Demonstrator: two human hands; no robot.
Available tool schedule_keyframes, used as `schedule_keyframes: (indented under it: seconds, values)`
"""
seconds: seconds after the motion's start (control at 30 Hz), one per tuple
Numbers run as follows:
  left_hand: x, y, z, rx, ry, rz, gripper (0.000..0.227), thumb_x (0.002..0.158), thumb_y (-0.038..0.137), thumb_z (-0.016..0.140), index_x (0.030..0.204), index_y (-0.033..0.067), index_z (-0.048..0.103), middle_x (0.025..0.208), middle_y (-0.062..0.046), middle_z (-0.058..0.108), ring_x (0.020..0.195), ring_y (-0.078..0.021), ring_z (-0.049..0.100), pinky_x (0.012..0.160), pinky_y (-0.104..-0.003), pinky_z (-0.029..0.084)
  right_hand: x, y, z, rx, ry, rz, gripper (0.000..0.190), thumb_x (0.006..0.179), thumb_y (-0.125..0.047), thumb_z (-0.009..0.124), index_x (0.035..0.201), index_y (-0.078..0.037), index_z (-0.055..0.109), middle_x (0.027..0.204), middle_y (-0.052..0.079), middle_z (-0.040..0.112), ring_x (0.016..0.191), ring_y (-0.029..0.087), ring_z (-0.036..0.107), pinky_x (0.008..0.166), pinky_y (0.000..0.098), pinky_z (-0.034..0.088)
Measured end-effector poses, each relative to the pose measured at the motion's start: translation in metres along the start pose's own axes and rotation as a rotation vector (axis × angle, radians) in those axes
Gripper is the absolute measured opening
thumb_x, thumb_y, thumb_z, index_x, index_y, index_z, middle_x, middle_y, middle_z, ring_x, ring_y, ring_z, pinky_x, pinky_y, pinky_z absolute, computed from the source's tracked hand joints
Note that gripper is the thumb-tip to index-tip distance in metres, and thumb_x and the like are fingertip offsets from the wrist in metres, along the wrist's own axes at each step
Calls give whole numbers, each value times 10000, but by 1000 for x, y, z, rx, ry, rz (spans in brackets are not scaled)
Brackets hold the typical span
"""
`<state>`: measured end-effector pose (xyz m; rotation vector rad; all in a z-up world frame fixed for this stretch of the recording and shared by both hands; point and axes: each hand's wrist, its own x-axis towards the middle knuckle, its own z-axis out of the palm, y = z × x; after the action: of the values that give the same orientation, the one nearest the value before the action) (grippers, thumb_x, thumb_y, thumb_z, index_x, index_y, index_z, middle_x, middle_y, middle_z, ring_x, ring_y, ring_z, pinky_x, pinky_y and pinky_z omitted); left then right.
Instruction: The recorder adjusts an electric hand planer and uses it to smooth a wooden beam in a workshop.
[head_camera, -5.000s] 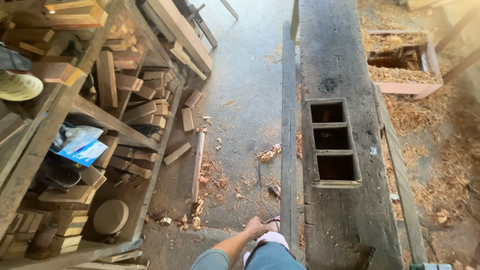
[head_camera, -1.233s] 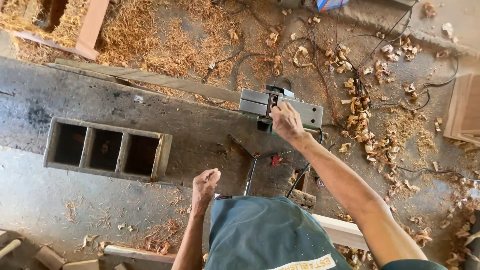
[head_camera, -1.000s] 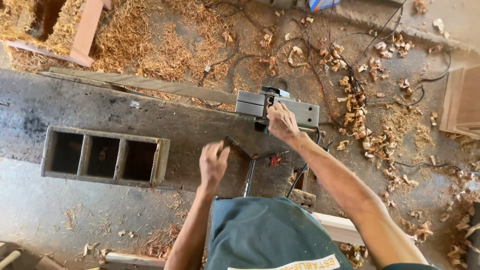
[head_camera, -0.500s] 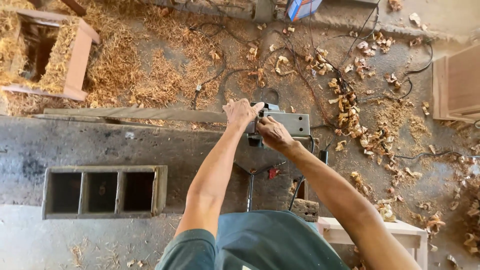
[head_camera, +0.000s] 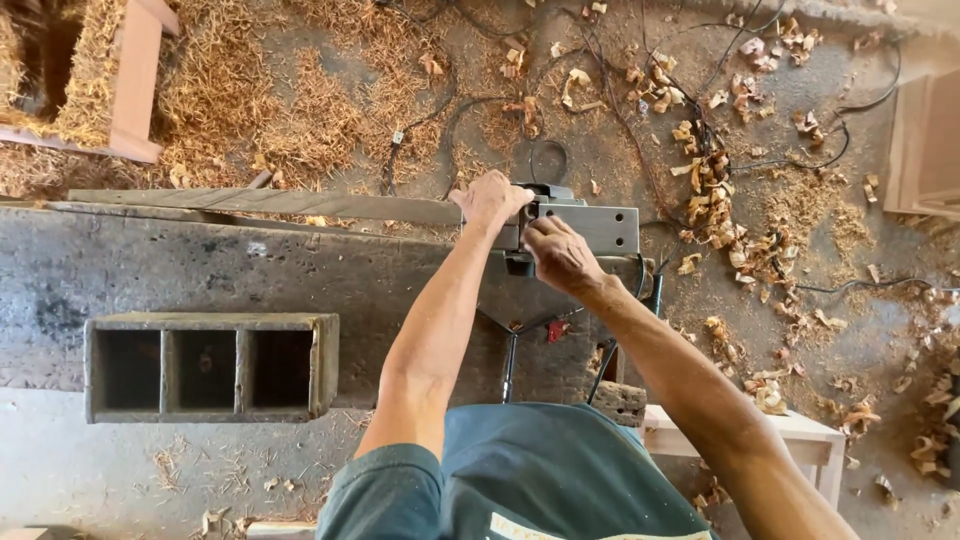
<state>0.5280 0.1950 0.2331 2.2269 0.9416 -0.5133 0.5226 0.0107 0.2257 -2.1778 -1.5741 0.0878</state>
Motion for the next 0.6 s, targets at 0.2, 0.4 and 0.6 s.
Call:
schedule_keyframes:
  seconds: [0.2, 0.4, 0.6]
  values:
    - [9, -17, 15, 71, 82, 159, 438, 841, 506, 691, 983, 101, 786, 1093, -135, 753, 1090, -317, 666, 1040, -569, 296, -2, 2, 1, 0, 36, 164, 83, 884, -70, 690, 945, -34, 646, 947, 141, 610, 976, 369, 593, 848, 462, 512]
    - [-2, -14, 10, 27, 84, 237, 603, 648, 613, 820, 934, 86, 756, 1019, -114, 744, 1082, -278, 638, 1017, -543, 279, -3, 3, 2, -19, -40, 212, 132, 830, 22, 637, 955, -17, 626, 984, 158, 606, 1014, 377, 589, 841, 452, 508]
    - [-5, -7, 2, 93, -98, 132, 440, 745, 462, 787, 933, 65, 818, 1017, -113, 804, 1003, -272, 721, 1110, -534, 299, -3, 7, 11, -53, -132, 62, 299, 784, 106, 589, 1057, -4, 646, 1056, 129, 628, 1026, 308, 600, 929, 403, 518]
